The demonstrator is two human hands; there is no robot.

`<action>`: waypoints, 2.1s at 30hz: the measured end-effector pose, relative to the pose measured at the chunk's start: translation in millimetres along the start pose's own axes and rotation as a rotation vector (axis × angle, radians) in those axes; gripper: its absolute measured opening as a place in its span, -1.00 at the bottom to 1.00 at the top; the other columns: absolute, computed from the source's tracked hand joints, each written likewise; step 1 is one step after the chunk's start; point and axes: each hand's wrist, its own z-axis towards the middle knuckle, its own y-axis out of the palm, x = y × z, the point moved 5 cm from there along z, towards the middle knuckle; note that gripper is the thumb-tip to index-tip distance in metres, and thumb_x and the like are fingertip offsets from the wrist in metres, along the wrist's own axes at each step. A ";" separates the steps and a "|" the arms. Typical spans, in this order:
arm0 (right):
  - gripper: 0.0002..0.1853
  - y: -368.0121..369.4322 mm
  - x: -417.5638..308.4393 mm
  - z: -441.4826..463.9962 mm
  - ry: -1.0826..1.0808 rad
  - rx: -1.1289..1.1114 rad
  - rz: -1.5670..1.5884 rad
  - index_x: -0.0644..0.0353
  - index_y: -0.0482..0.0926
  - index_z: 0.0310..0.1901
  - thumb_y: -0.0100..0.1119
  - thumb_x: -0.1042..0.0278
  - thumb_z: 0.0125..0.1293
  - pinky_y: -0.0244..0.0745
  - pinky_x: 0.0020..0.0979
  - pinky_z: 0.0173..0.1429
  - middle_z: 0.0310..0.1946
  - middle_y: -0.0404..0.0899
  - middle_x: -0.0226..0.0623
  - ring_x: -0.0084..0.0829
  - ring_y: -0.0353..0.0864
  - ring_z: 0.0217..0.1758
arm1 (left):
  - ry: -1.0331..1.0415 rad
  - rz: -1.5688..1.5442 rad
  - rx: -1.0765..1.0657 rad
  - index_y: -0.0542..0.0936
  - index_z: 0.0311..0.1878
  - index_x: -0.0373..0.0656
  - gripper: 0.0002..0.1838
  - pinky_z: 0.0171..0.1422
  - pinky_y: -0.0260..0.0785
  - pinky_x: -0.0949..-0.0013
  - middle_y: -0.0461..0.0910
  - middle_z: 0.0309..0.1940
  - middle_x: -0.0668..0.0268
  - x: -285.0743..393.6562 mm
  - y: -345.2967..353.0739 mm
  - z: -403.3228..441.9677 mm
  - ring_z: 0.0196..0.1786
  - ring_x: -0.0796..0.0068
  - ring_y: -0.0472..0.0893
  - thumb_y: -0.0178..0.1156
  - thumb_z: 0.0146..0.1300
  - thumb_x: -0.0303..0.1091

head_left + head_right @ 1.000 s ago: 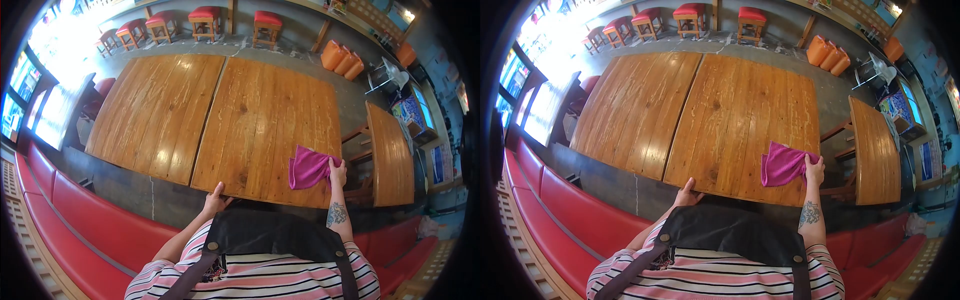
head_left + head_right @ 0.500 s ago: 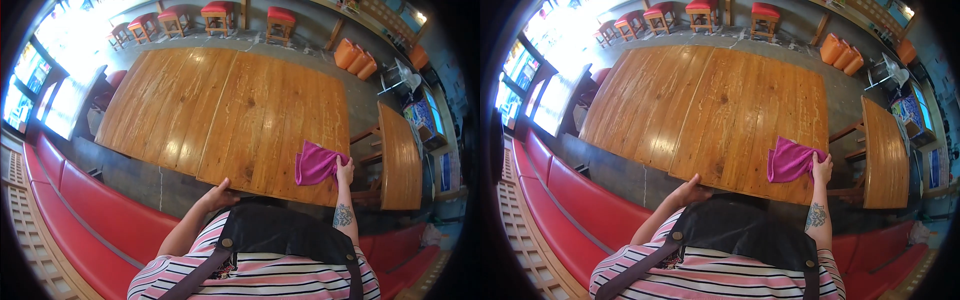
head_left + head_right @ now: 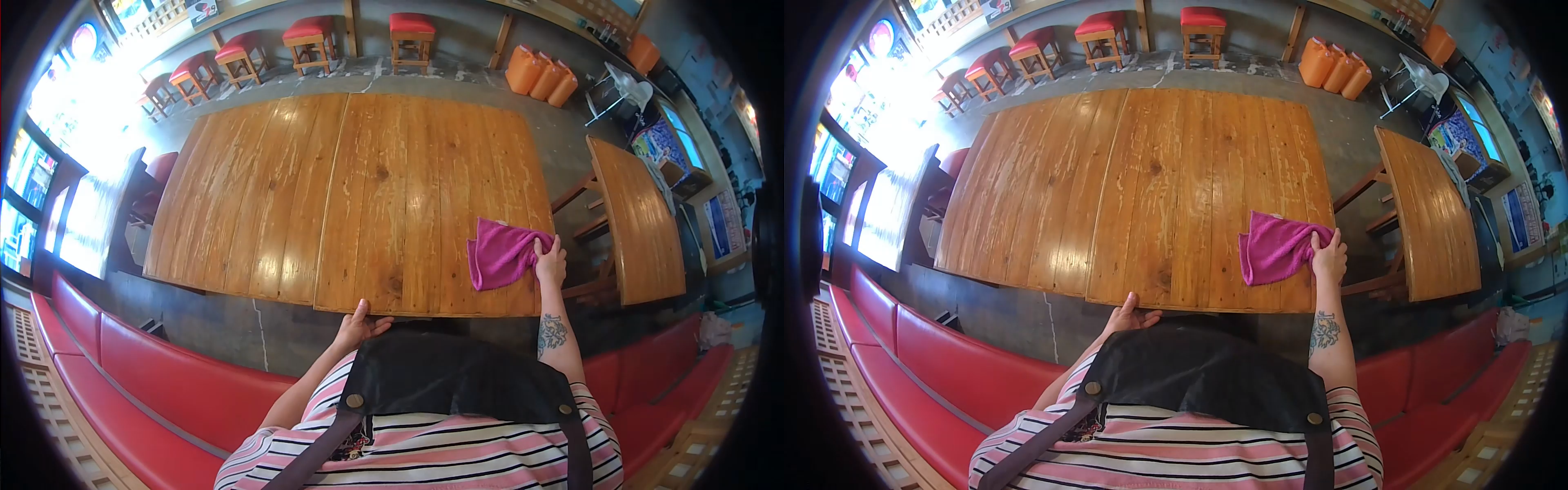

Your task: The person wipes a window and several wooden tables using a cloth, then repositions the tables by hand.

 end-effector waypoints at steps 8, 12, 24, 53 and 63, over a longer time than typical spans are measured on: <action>-0.21 0.1 -0.1 -2.0 0.008 0.006 -0.003 -0.06 0.15 0.39 -0.18 -0.42 0.28 0.41 0.03 0.13 0.12 0.38 0.05 0.10 0.45 0.14 | 0.023 0.027 0.007 0.20 0.26 -0.30 -0.38 0.18 0.48 0.07 0.33 0.19 0.08 1.3 4.0 -2.7 0.13 -0.06 0.52 -0.02 0.41 0.04; -0.21 5.1 4.4 0.9 -0.048 0.095 -0.017 -0.01 0.21 0.36 -0.14 -0.42 0.26 0.48 0.02 -0.01 0.03 0.43 0.03 0.08 0.52 0.01 | -0.133 0.354 0.005 0.43 0.09 -0.31 -0.46 -0.04 0.49 0.23 0.53 -0.06 0.14 11.3 -13.6 -4.7 -0.04 0.21 0.59 -0.02 0.41 0.06; -0.24 4.3 5.3 2.0 -0.002 0.040 0.038 -0.05 0.24 0.34 -0.08 -0.38 0.25 0.41 0.01 0.10 0.08 0.40 -0.03 0.04 0.44 0.12 | 0.522 1.041 -0.144 0.54 -0.21 -0.30 -0.80 -0.27 0.38 0.43 0.60 -0.43 0.29 47.2 104.3 8.1 -0.39 0.55 0.52 0.17 0.32 -0.32; -0.89 -158.2 -11.2 -85.9 -0.566 -0.138 0.829 0.24 0.59 -0.33 0.31 0.41 0.19 0.45 -0.45 -0.21 -0.41 0.55 -0.33 -0.50 0.56 -0.33 | 0.194 1.246 -0.609 0.57 -0.15 -0.28 -0.84 -0.13 0.44 0.49 0.58 -0.39 0.37 49.8 206.4 52.1 -0.25 0.61 0.57 0.24 0.20 -0.49; -0.82 -264.6 191.2 -7.8 -0.214 0.179 0.631 0.26 0.61 -0.33 0.37 0.35 0.12 0.45 -0.44 -0.24 -0.52 0.58 -0.27 -0.52 0.57 -0.39 | 0.173 1.295 -1.052 0.46 0.09 -0.27 -0.67 -0.08 0.49 0.47 0.58 -0.17 0.28 -77.6 427.9 32.3 -0.18 0.55 0.58 0.21 0.27 -0.49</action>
